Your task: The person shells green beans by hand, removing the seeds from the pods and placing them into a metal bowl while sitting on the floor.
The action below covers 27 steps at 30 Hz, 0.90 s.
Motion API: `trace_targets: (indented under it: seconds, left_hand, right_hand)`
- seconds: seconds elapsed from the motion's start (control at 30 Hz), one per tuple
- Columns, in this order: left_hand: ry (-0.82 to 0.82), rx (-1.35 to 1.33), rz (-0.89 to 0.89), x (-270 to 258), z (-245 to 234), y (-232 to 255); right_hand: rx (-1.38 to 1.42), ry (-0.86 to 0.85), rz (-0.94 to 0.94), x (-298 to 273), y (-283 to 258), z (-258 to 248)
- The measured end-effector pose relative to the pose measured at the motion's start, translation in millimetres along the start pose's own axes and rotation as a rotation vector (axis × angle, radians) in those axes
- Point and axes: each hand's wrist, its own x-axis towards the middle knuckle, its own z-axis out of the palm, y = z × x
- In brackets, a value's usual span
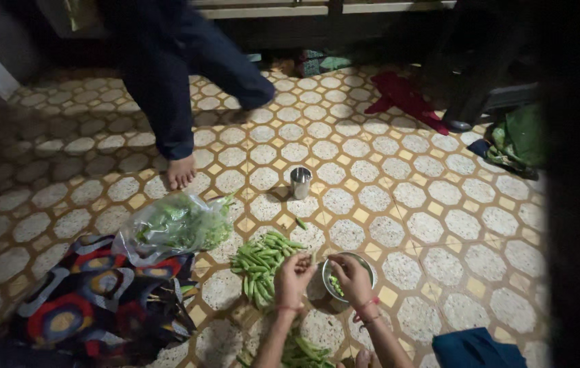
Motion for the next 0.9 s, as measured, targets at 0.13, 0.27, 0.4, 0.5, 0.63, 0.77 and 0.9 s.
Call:
trace_targets:
  seconds: [0.13,0.27,0.4,0.5,0.63,0.77,0.9]
  left_hand:
    - [0.003,-0.039,0.027,-37,-23,51]
    - [0.011,-0.002,0.067,-50,-36,66]
    - [-0.002,0.017,0.125,-55,-45,67]
    - [0.025,-0.036,0.075,-60,-48,68]
    - [0.067,0.071,-0.035,-63,-45,68]
    - [0.006,-0.093,-0.115,-65,-42,59]
    - [-0.035,-0.318,-0.173,-68,-34,34]
  right_hand:
    - [0.118,-0.084,0.123,-4,-2,11]
    - [0.245,-0.105,0.162,-18,-1,19]
    - [0.281,-0.116,0.159,-27,-12,16]
    - [0.413,-0.174,0.184,-28,-18,17]
    - [0.239,-0.072,0.120,-32,-18,28]
    - [0.426,-0.105,0.132,-30,7,39]
    - [0.631,-0.201,0.189,-27,22,43]
